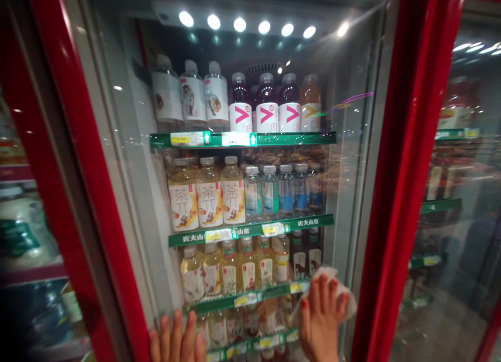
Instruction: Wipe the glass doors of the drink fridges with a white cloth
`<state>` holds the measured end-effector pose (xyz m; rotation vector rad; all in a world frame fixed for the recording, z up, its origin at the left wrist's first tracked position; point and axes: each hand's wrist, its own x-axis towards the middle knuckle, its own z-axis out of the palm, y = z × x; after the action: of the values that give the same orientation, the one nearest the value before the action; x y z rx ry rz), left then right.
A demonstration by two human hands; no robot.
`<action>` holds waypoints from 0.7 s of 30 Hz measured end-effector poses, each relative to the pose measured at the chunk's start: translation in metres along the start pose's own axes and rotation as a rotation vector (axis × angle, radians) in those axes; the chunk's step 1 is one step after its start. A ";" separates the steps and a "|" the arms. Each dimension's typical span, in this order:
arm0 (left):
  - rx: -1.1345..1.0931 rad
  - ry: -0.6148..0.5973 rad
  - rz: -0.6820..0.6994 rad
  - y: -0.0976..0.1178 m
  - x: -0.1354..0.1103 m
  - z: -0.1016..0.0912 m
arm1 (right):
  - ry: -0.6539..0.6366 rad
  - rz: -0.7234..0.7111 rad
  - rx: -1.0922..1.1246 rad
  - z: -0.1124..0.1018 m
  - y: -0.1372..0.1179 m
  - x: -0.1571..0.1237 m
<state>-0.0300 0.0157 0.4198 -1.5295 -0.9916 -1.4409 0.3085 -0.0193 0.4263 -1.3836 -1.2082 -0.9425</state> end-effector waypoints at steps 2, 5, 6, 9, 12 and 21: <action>-0.029 -0.035 -0.031 0.006 0.003 -0.004 | 0.091 0.178 0.034 0.001 0.013 0.029; -0.038 -0.063 -0.030 0.010 0.005 -0.008 | 0.174 0.244 0.084 0.006 0.010 0.052; -0.038 -0.069 -0.033 0.010 0.005 -0.008 | 0.184 0.232 0.088 0.007 0.007 0.052; -0.028 -0.086 -0.021 0.006 0.002 -0.008 | 0.189 0.217 0.084 0.008 0.003 0.046; -0.002 -0.095 0.044 0.001 0.002 -0.008 | 0.189 0.219 0.076 0.007 0.005 0.042; -0.001 -0.103 0.053 0.003 0.007 -0.012 | 0.186 0.208 0.052 0.008 0.006 0.045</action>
<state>-0.0315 0.0039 0.4270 -1.6323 -1.0037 -1.3377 0.3220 -0.0038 0.4671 -1.3205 -0.9239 -0.8658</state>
